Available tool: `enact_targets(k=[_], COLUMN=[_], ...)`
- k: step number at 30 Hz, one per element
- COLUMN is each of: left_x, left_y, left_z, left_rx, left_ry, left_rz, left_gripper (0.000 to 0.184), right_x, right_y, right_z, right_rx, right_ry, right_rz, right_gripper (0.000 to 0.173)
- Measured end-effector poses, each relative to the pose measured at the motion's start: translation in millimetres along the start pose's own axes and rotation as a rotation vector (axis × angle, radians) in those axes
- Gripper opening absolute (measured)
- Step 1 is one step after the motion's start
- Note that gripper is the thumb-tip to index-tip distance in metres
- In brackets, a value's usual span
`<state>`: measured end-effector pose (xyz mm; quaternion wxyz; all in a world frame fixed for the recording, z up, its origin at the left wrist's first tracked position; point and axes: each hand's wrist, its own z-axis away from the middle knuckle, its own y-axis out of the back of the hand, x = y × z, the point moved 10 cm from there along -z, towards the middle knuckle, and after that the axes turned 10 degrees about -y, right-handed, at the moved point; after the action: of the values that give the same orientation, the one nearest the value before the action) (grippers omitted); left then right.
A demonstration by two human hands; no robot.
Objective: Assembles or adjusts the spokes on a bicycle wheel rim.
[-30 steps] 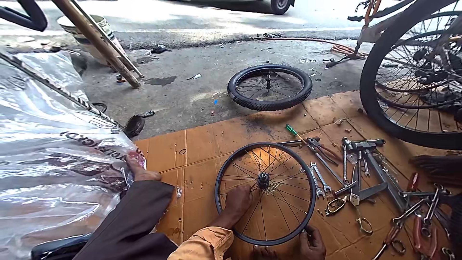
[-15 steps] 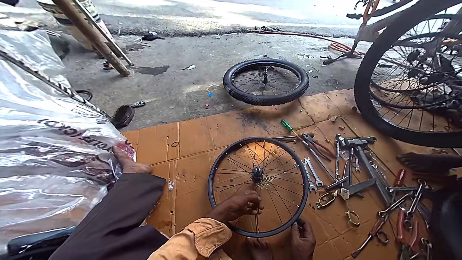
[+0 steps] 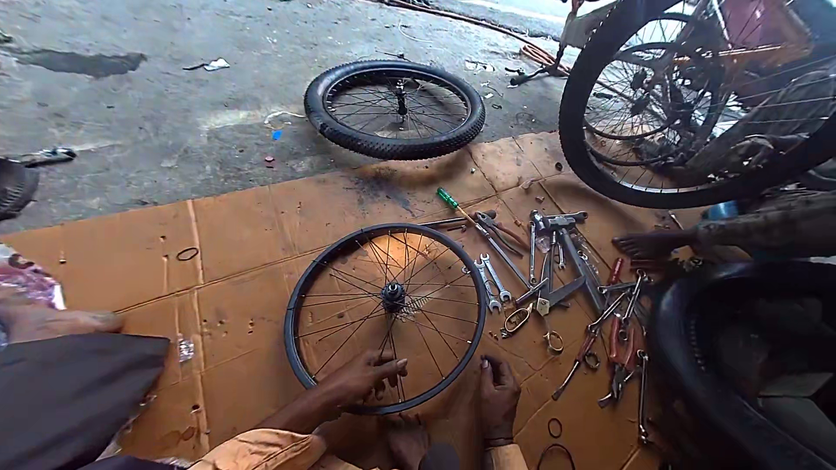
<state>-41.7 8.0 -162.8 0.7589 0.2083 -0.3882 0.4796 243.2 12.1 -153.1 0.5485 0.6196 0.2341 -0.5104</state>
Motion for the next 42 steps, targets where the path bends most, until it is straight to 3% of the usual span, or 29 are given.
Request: enact_targets(k=[4, 7, 11, 15, 19, 22, 26, 30, 33, 36, 42], left_x=[-14, -11, -11, -10, -14, -20, -22, -22, -22, -18, -16], left_y=[-9, -11, -21, -29, -40, -45, -49, -55, -62, -68, -75], left_z=[8, 6, -1, -6, -15, -24, -30, -40, -52, -62, -73], left_rx=[-0.022, -0.018, -0.085, -0.117, -0.115, -0.092, -0.05, 0.021, 0.086, 0.109, 0.17], left_ry=[0.0, -0.02, -0.033, -0.001, 0.01, -0.015, 0.024, 0.04, 0.018, 0.012, 0.047], left_rz=[-0.008, -0.031, 0.033, 0.045, -0.034, -0.113, -0.138, -0.065, -0.029, 0.015, 0.198], left_gripper=[0.026, 0.027, 0.021, 0.018, 0.032, 0.037, 0.044, 0.044, 0.04, 0.041, 0.035], right_x=[-13, -21, -22, -22, -22, -22, -14, 22, 34, 28, 7], right_y=[11, -6, -34, -44, -45, -33, -3, -1, -14, -22, -26], right_z=[-46, -68, -74, -75, -77, -74, -50, 3, 43, 54, 37], right_rx=[0.043, -0.106, -0.354, -0.423, -0.41, -0.327, -0.187, -0.167, -0.087, -0.046, 0.018], right_ry=[0.136, 0.175, 0.091, -0.005, -0.013, 0.022, 0.034, -0.313, -0.503, -0.46, -0.265], right_rz=[0.431, 0.678, 1.019, 1.197, 1.253, 1.099, 0.585, -0.063, -0.365, -0.399, -0.141], right_gripper=[0.022, 0.026, 0.029, 0.028, 0.029, 0.027, 0.02, 0.019, 0.02, 0.017, 0.014])
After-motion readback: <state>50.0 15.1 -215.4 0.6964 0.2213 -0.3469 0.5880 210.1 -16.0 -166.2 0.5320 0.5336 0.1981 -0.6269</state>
